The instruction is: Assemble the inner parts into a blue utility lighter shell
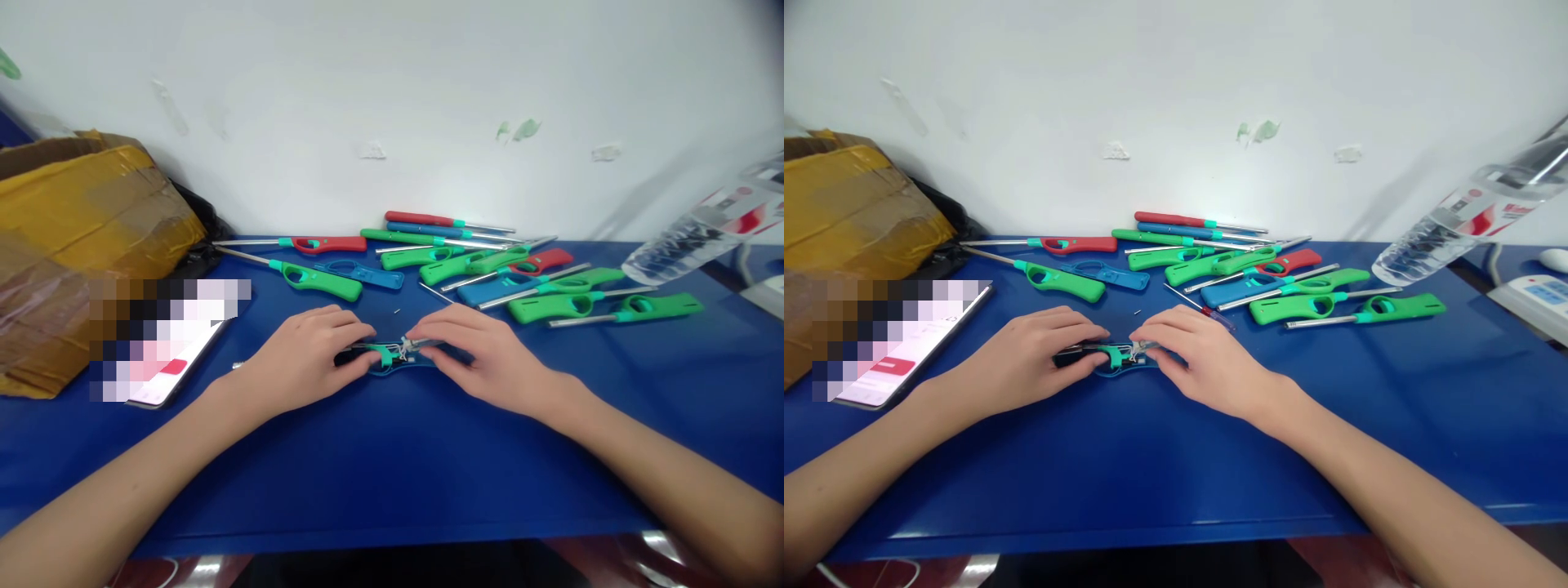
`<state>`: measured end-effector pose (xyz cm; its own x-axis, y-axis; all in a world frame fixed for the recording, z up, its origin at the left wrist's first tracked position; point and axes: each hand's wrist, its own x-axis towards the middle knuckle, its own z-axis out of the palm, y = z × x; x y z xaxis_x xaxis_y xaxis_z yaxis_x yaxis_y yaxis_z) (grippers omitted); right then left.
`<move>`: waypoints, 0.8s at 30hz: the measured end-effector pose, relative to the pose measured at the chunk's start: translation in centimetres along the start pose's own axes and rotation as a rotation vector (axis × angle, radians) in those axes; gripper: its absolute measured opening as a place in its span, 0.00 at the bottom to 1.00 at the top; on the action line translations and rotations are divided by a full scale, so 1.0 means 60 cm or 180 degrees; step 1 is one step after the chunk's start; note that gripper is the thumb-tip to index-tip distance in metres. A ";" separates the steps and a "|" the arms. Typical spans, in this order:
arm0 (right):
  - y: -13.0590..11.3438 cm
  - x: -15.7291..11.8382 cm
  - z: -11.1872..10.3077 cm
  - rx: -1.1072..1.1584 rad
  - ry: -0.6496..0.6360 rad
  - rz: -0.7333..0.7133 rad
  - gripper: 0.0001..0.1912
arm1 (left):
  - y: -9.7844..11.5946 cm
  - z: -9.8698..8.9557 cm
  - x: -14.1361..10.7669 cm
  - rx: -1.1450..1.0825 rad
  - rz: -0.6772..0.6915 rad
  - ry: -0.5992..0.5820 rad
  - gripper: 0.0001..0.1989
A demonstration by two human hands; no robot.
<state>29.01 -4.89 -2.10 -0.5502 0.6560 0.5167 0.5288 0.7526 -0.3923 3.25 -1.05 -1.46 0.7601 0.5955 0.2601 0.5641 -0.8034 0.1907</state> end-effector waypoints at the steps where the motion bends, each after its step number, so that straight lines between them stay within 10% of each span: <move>1: 0.000 0.000 0.000 0.0003 0.0007 -0.0044 0.13 | 0.001 0.000 0.000 -0.0054 0.0028 -0.0009 0.17; 24: -0.003 0.007 0.017 0.0856 0.0621 0.0777 0.07 | 0.012 0.021 0.005 -0.0643 0.0103 0.0079 0.13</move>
<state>28.04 -4.66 -2.57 -0.2831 0.8133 0.5083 0.4267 0.5815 -0.6927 4.31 -1.46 -2.45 0.7671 0.5712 0.2921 0.4615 -0.8075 0.3673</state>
